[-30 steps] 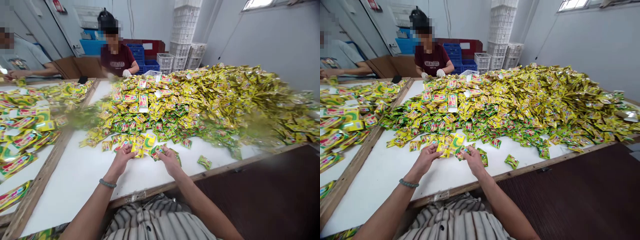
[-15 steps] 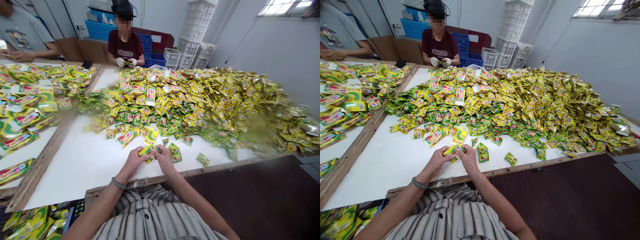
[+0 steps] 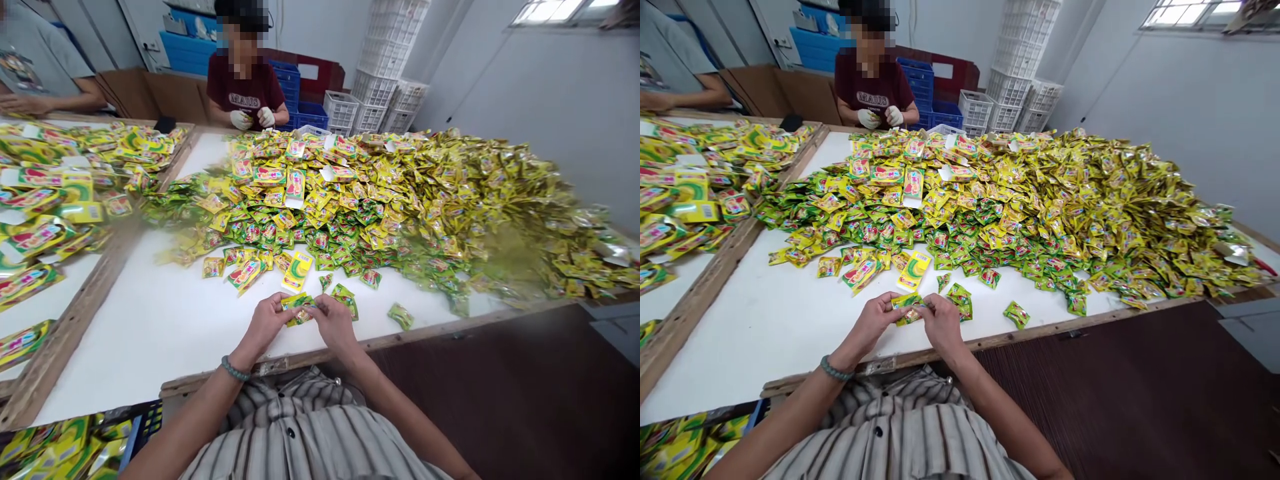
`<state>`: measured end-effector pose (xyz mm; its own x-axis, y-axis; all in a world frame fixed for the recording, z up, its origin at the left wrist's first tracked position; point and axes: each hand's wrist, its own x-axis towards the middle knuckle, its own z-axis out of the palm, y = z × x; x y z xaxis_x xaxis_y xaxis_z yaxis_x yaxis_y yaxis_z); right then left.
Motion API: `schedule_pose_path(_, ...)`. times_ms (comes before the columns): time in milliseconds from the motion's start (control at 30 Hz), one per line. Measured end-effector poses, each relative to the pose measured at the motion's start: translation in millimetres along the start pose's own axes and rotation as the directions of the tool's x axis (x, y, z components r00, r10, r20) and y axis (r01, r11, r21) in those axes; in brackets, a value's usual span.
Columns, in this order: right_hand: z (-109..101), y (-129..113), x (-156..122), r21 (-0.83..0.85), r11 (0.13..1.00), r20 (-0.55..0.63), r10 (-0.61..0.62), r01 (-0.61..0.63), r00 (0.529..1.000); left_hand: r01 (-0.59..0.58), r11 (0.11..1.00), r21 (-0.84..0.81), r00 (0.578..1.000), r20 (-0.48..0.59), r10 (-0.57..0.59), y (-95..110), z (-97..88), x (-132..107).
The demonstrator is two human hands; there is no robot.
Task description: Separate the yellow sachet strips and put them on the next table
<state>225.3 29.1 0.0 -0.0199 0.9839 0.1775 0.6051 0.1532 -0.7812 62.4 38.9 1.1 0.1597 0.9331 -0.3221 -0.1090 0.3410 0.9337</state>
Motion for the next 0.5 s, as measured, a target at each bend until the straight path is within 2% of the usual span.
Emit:
schedule_pose_path(67, -3, -1, 0, -0.037, 0.999, 0.001, -0.001, 0.001, 1.000, -0.024, 1.000, 0.002, 1.000, -0.004, 0.024, -2, 0.8, 0)
schedule_pose_path(233, -6, -7, -6, -0.096, 0.978, 0.035, -0.180, 0.183, 0.983, -0.094, 0.993, 0.066, 0.993, -0.061, 0.098, -4, -0.9, 0)
schedule_pose_path(333, -2, -7, -7, -0.103, 0.988, 0.039, -0.109, 0.112, 0.993, -0.096, 0.992, 0.083, 0.991, -0.080, 0.103, -2, 0.7, -1)
schedule_pose_path(500, 12, -5, -3, -0.076, 0.997, -0.053, 0.006, -0.011, 0.999, -0.029, 0.996, -0.085, 0.999, -0.017, 0.027, 3, 7.8, -6)
